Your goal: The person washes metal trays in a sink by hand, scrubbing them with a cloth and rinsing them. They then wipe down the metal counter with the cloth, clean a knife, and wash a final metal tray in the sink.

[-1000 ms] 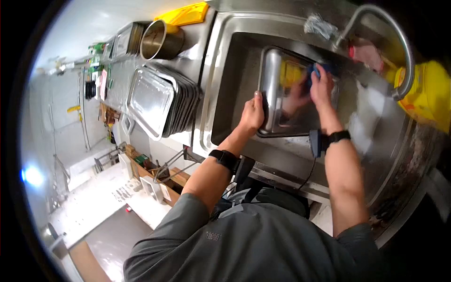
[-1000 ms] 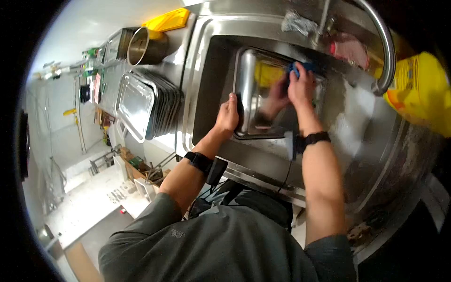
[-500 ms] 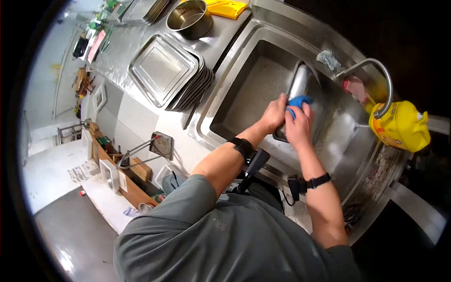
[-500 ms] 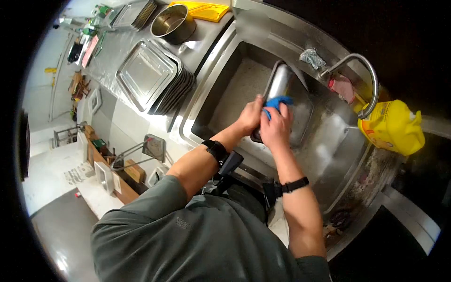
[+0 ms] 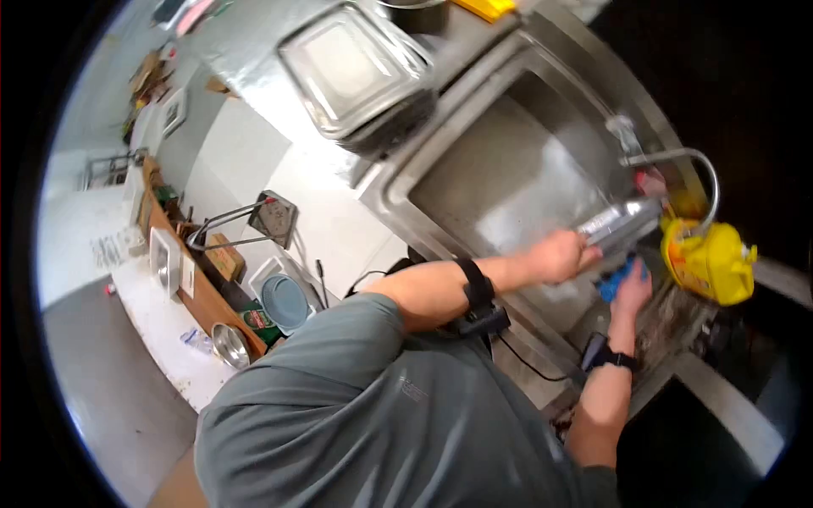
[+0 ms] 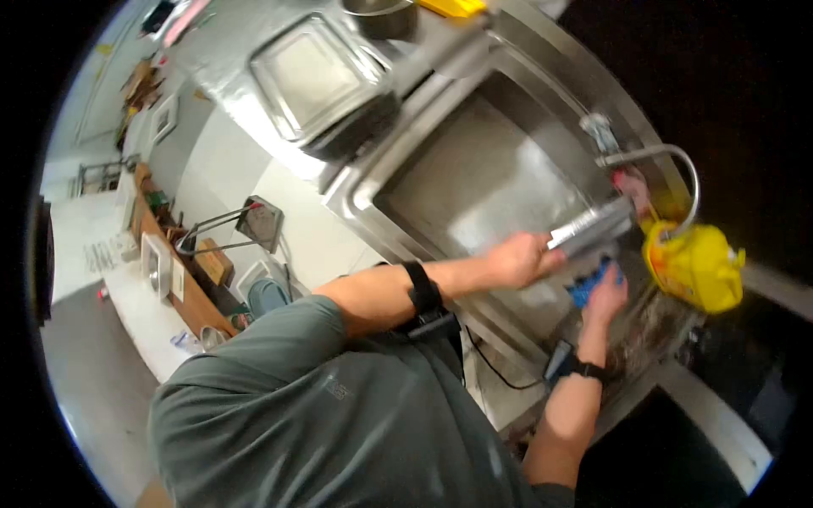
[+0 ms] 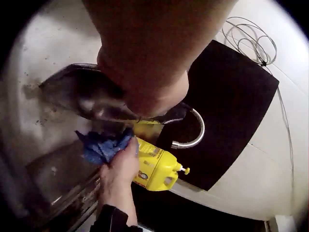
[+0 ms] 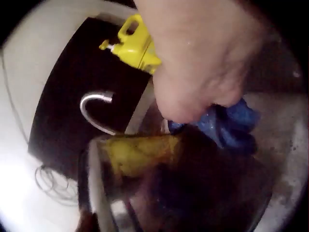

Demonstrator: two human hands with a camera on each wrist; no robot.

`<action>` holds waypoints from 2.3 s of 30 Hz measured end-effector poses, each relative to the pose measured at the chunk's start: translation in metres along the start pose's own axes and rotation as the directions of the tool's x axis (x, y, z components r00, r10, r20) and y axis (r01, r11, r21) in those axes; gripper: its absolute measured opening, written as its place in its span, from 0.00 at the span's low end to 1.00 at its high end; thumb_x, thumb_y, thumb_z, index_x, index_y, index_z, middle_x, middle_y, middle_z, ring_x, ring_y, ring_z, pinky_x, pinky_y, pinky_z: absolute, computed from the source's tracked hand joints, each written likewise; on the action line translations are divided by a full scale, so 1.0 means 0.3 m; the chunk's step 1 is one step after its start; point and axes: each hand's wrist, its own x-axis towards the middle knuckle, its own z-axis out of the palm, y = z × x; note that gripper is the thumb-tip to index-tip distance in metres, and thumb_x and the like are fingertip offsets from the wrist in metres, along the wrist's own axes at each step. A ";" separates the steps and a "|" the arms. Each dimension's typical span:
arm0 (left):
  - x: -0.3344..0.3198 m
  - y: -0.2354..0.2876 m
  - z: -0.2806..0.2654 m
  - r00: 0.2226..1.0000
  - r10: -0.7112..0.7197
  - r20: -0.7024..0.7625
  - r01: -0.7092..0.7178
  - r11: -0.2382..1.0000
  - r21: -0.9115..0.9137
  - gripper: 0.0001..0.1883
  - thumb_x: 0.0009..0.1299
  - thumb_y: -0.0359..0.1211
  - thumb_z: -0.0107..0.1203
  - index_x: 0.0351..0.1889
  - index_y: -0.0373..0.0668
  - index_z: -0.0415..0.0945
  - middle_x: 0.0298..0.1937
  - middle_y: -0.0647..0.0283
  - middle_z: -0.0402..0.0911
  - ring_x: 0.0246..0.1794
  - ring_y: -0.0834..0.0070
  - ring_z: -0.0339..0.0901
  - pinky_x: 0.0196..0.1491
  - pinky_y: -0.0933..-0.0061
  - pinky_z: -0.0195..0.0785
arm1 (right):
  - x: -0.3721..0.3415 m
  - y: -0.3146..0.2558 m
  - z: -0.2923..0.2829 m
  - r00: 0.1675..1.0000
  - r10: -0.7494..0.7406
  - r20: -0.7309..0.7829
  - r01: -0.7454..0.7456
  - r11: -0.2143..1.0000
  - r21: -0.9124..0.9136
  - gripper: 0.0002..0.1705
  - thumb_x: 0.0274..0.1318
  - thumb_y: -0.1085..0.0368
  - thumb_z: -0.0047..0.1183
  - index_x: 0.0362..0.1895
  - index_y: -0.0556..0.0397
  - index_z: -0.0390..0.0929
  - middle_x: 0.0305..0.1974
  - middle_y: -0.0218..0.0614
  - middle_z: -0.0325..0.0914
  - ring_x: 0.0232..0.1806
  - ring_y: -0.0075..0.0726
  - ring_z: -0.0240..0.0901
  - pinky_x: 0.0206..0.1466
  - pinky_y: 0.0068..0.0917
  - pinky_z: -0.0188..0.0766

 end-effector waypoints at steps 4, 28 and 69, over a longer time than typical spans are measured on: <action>-0.058 -0.017 -0.036 0.992 0.120 -0.037 -0.117 0.991 0.072 0.23 0.64 0.46 0.58 0.37 0.31 0.75 0.30 0.42 0.79 0.32 0.48 0.78 0.37 0.57 0.71 | 0.060 0.027 -0.014 0.893 0.309 0.326 -0.448 0.670 0.592 0.32 0.63 0.44 0.44 0.61 0.53 0.66 0.59 0.42 0.68 0.57 0.50 0.67 0.59 0.49 0.64; -0.224 -0.032 -0.137 0.956 0.290 0.042 -0.293 0.948 0.129 0.17 0.58 0.40 0.61 0.30 0.32 0.77 0.28 0.43 0.79 0.33 0.48 0.78 0.38 0.56 0.71 | -0.078 -0.242 0.132 0.959 0.073 0.274 -0.252 0.660 0.708 0.27 0.61 0.49 0.44 0.58 0.52 0.71 0.56 0.38 0.72 0.55 0.44 0.69 0.58 0.45 0.65; -0.258 0.078 0.074 0.924 0.347 -0.158 -0.292 0.911 0.292 0.17 0.53 0.39 0.59 0.31 0.32 0.77 0.33 0.41 0.78 0.39 0.46 0.77 0.43 0.56 0.71 | -0.097 -0.205 0.104 0.809 -0.155 0.567 -0.303 0.717 0.628 0.23 0.62 0.54 0.45 0.48 0.63 0.74 0.48 0.42 0.75 0.45 0.44 0.75 0.50 0.39 0.72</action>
